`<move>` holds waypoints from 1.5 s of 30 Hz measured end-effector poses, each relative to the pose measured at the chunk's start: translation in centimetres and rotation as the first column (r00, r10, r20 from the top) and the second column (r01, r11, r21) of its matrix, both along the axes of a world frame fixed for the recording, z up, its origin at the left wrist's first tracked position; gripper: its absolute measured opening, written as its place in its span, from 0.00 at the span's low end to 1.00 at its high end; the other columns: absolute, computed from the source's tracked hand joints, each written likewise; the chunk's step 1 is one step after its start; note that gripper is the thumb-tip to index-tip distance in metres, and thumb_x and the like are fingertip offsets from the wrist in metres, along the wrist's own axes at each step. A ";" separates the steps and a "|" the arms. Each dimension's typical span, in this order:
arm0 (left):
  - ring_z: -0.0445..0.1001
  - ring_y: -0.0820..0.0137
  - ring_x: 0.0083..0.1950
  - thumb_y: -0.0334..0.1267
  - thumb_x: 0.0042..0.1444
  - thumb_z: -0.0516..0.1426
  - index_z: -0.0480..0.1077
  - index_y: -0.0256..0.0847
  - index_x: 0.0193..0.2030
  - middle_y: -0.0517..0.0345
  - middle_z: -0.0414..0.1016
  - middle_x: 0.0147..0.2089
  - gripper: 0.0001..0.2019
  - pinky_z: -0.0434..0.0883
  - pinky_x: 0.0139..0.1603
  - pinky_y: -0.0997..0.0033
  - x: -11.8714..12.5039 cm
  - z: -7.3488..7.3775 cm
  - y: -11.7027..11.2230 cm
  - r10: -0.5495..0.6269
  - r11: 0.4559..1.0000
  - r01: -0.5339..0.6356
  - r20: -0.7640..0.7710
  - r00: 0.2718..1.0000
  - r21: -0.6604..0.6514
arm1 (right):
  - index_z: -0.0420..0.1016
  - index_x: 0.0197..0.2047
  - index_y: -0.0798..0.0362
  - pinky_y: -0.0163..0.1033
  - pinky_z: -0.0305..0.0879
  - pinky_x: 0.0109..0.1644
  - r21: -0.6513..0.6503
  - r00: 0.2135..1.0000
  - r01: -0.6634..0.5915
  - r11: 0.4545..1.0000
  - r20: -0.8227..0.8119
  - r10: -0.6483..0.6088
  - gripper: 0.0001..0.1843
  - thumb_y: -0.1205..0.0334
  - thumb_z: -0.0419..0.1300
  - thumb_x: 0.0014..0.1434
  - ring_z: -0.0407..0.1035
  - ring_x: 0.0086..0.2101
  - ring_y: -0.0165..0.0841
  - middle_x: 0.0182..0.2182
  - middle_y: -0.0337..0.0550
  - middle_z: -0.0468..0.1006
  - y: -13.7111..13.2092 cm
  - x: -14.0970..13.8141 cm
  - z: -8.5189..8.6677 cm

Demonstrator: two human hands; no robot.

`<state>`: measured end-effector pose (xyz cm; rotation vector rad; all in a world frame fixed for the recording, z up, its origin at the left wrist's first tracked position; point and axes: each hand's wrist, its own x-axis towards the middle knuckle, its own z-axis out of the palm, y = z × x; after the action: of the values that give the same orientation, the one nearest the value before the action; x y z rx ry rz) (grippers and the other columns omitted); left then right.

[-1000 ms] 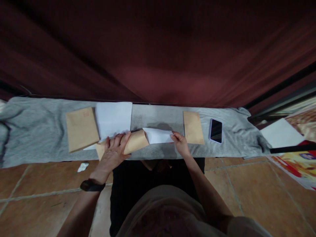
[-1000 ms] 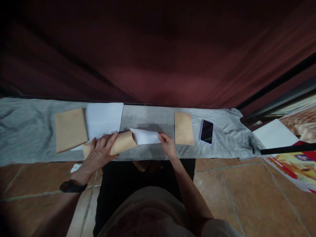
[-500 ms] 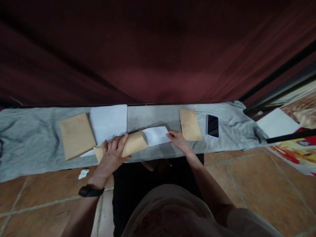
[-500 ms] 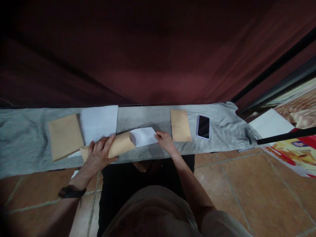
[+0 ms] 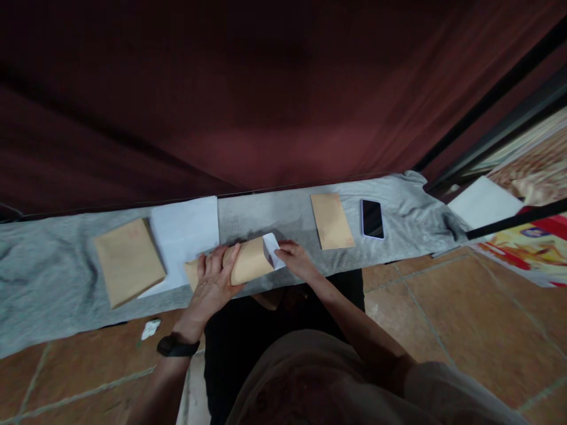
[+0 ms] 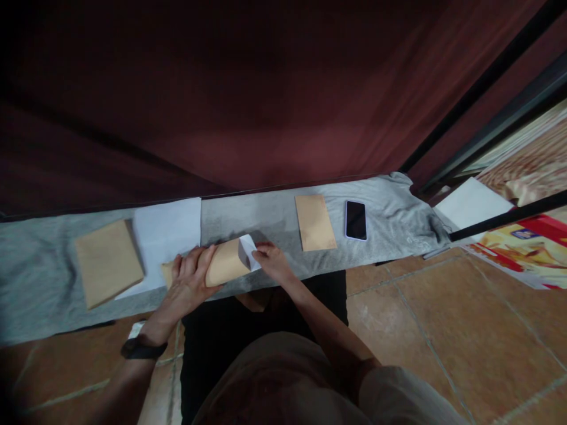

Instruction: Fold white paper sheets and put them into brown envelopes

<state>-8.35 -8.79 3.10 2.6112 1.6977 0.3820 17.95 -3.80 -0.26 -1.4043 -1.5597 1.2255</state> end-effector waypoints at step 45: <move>0.64 0.43 0.69 0.42 0.55 0.65 0.44 0.39 0.79 0.33 0.64 0.69 0.50 0.51 0.74 0.35 3.0 -0.7 1.1 -0.052 0.997 0.053 -0.015 0.999 0.049 | 0.71 0.48 0.49 0.37 0.70 0.40 -0.036 0.946 0.322 0.946 -0.028 -0.323 0.17 0.67 0.63 0.55 0.75 0.34 0.33 0.34 0.34 0.79 -1.9 -0.7 -1.1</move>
<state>-5.31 -7.65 2.44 2.6931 1.6405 0.4114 17.27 -5.70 -1.36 -1.5781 -1.2308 1.0707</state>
